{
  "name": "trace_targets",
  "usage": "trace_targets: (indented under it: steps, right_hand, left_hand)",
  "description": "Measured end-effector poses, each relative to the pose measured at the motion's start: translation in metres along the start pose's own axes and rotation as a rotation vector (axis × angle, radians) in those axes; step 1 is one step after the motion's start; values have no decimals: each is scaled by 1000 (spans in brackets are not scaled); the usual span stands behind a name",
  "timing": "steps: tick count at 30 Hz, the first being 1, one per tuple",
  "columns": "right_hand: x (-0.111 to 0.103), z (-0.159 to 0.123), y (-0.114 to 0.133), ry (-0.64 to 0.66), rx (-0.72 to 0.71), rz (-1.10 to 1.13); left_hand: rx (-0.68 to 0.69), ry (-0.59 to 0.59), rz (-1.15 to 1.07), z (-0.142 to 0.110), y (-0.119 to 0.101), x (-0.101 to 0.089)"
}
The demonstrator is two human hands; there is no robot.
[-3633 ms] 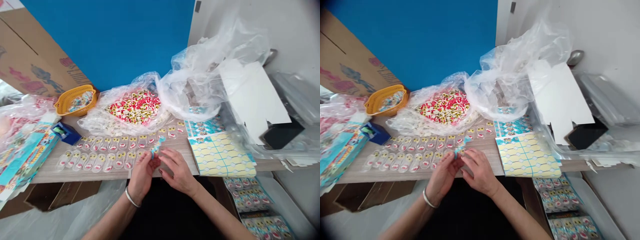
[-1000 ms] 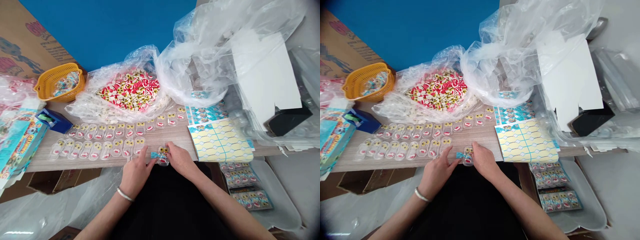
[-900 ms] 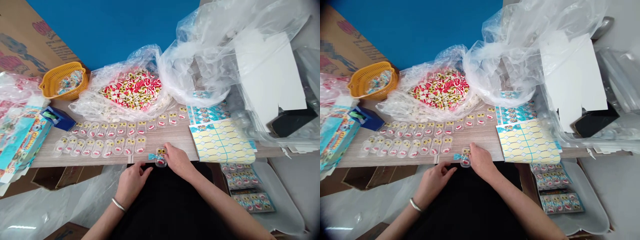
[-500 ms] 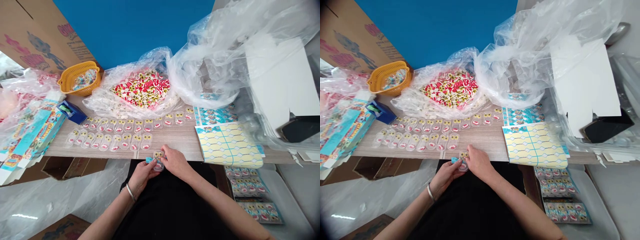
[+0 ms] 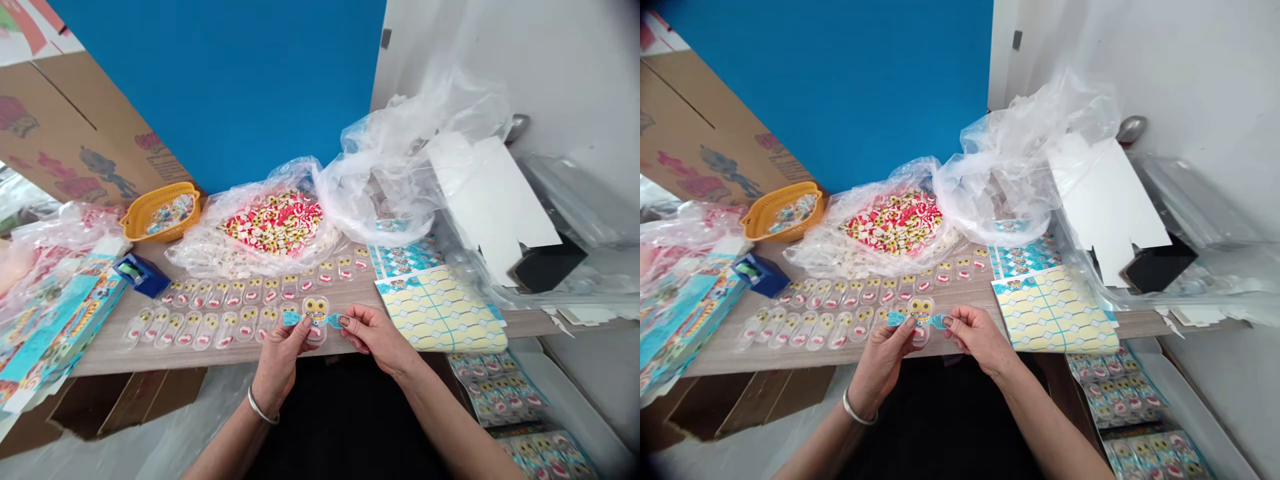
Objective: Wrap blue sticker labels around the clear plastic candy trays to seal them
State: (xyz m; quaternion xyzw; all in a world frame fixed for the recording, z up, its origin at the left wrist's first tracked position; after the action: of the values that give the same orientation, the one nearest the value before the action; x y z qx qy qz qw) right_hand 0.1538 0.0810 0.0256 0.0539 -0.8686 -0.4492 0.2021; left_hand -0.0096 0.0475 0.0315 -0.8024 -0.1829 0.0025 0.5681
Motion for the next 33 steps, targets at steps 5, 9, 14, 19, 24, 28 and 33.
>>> trace_targets:
  steps: [5, 9, 14, 19, 24, 28, 33]
  right_hand:
    - [5, -1, 9, 113, -8, 170]
    - [11, 0, 7, 222, -56, 245]
    - [13, 4, -7, 170, -113, 317]
    - [10, 14, -24, 34, -129, 355]
    - [-12, 13, -16, -105, -162, 114]
    - [-27, -4, 5, -252, -291, -11]
    - [-15, -14, 20, -249, -413, -150]
  left_hand:
    - [-70, 123, -140, -1, -4, 31]
    - [-141, 254, -203, -5, 2, 49]
    - [-148, 253, -173, -11, 8, 54]
    - [-122, 186, -187, -15, 13, 56]
    - [-111, 81, -243, -8, 14, 49]
    - [-27, 14, -180, -1, 12, 45]
    - [39, 101, -9, -1, 11, 55]
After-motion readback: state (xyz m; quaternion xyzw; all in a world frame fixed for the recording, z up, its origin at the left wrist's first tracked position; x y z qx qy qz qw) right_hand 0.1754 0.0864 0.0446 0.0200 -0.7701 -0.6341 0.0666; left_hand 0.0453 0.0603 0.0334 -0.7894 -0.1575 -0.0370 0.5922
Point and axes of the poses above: each hand's wrist, its own z-axis towards the middle knuckle, its own x-axis out of the palm, y = z × x, the point moved 8 cm from there along z, towards the middle knuckle, and after that the axes turned 7 degrees about x, right-handed, at the moved point
